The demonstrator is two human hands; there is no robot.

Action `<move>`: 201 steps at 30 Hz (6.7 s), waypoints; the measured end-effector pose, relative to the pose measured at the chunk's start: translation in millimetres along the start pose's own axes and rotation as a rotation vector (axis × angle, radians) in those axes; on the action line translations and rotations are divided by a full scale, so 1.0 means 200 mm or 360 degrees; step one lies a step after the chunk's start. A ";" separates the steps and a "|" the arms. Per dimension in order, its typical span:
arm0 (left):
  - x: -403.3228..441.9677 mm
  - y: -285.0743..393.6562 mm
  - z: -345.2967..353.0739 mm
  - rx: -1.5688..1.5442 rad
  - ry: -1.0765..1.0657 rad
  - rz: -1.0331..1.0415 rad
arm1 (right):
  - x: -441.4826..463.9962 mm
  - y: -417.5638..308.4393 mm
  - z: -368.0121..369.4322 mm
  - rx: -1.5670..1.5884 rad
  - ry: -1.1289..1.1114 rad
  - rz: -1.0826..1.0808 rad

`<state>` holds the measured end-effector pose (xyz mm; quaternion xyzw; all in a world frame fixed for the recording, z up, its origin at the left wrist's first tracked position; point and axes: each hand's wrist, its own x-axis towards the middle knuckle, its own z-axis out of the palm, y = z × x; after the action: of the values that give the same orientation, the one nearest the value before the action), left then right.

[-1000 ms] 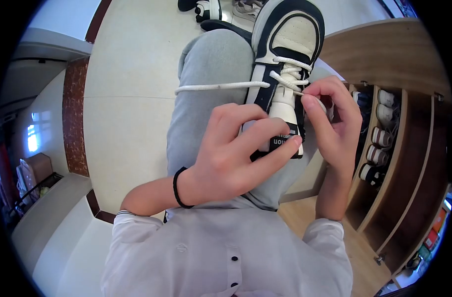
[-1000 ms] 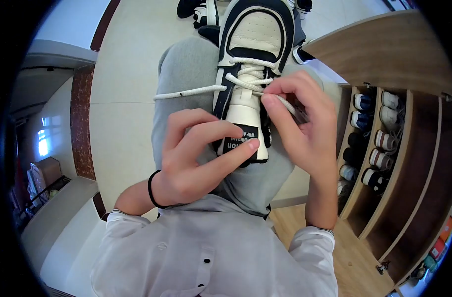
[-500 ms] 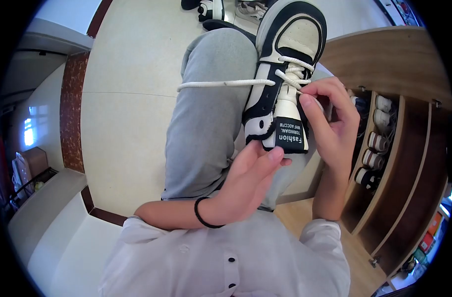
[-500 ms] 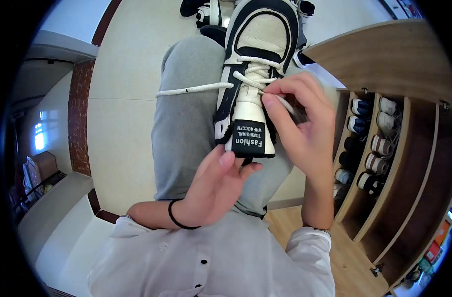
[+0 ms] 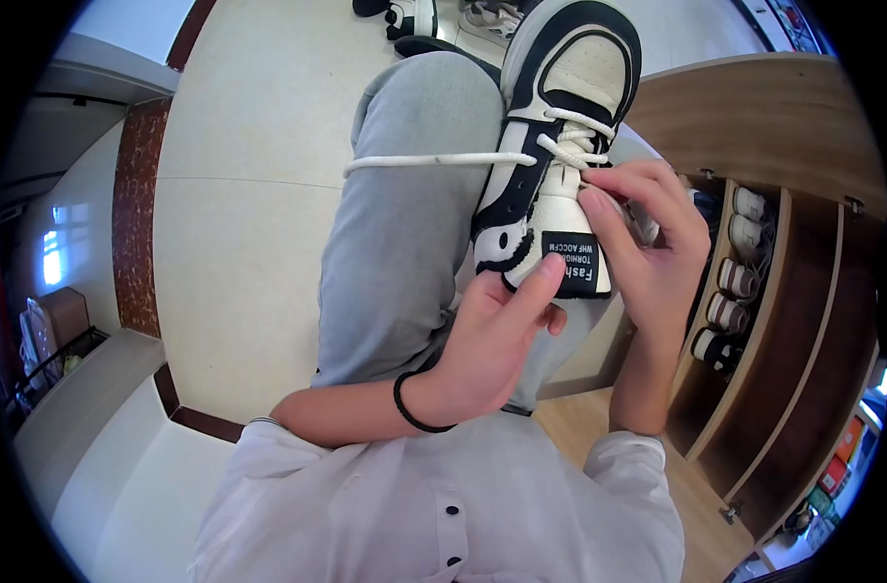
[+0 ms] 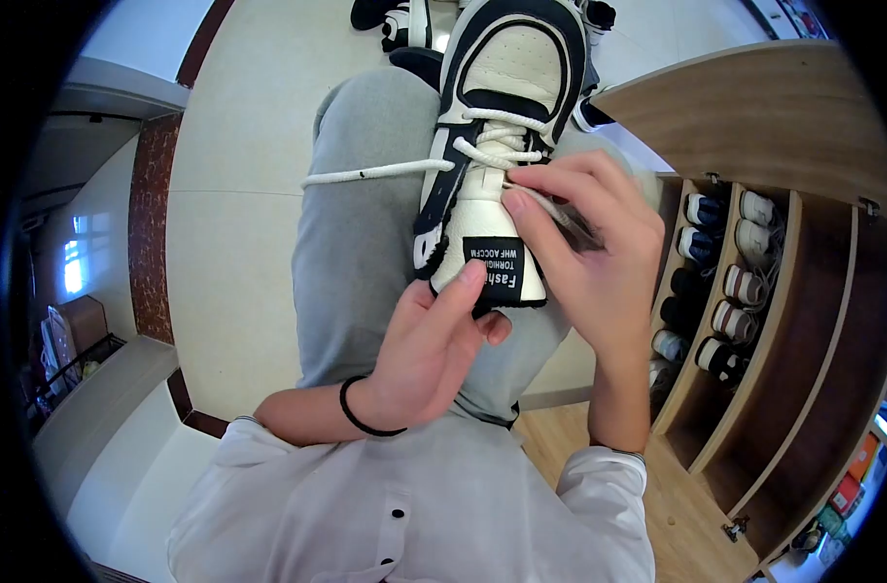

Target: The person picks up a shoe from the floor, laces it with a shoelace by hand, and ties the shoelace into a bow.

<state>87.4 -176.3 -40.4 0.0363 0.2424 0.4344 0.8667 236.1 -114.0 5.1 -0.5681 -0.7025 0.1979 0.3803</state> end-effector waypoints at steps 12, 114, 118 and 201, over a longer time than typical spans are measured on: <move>0.01 0.00 -0.02 0.0056 -0.0055 0.0009 | -0.01 0.02 0.02 0.0015 -0.0046 0.0018; 0.17 0.01 0.09 -0.0367 0.0214 0.0032 | 0.08 -0.01 -0.08 -0.0077 -0.0340 -0.0011; 0.16 0.01 0.08 -0.0357 0.0163 0.0052 | 0.09 -0.06 -0.07 -0.0293 -0.0310 0.0030; 0.13 0.46 -0.05 0.1917 0.0158 0.0760 | 0.04 -0.03 0.08 -0.0174 -0.0287 -0.0217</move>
<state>28.3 -101.8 -34.1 0.5488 0.4686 0.4042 0.5620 219.0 -105.1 1.1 -0.5189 -0.7805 0.1833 0.2967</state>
